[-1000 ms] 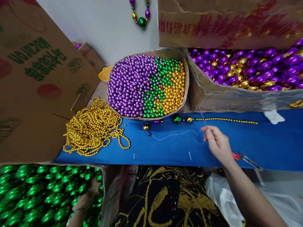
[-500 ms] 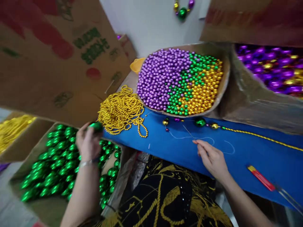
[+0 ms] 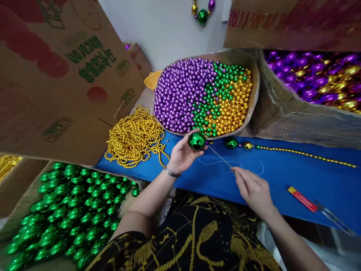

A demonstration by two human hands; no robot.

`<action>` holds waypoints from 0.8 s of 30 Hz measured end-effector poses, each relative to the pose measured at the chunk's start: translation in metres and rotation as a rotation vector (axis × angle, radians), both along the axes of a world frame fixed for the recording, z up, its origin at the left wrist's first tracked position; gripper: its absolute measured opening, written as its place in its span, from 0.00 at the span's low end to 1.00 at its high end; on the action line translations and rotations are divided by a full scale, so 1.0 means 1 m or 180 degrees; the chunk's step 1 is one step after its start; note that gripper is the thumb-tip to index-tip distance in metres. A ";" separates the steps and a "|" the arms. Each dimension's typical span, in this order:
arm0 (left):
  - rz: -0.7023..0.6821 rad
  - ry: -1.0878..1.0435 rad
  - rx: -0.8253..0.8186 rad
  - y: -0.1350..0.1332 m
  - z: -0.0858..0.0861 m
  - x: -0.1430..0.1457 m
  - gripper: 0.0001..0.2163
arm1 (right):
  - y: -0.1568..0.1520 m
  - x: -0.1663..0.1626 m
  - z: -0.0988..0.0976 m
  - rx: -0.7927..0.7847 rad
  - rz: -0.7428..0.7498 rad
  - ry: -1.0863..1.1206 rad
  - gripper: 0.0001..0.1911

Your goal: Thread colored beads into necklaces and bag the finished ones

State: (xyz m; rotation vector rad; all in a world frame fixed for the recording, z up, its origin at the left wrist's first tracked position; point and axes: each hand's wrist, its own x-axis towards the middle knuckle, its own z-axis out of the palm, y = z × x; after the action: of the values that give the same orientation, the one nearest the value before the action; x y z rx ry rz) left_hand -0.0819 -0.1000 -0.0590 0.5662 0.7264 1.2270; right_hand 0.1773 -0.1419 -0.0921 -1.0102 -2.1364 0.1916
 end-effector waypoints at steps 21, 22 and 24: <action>-0.0320 0.0220 0.0044 -0.003 -0.011 0.023 0.25 | 0.008 0.011 -0.013 -0.0033 -0.0069 -0.0341 0.11; -0.0436 0.0367 0.0142 -0.005 -0.011 0.026 0.26 | 0.009 0.009 -0.015 -0.0101 -0.0046 -0.0237 0.11; -0.0609 0.0647 0.0335 -0.008 -0.012 0.030 0.29 | 0.010 0.005 -0.017 -0.0258 0.0019 -0.0011 0.11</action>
State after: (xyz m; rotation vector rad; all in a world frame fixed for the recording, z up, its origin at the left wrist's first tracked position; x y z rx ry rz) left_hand -0.0521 -0.1082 -0.0708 0.8376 0.7618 1.0433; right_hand 0.1824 -0.1320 -0.1094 -1.0510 -2.1498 0.2814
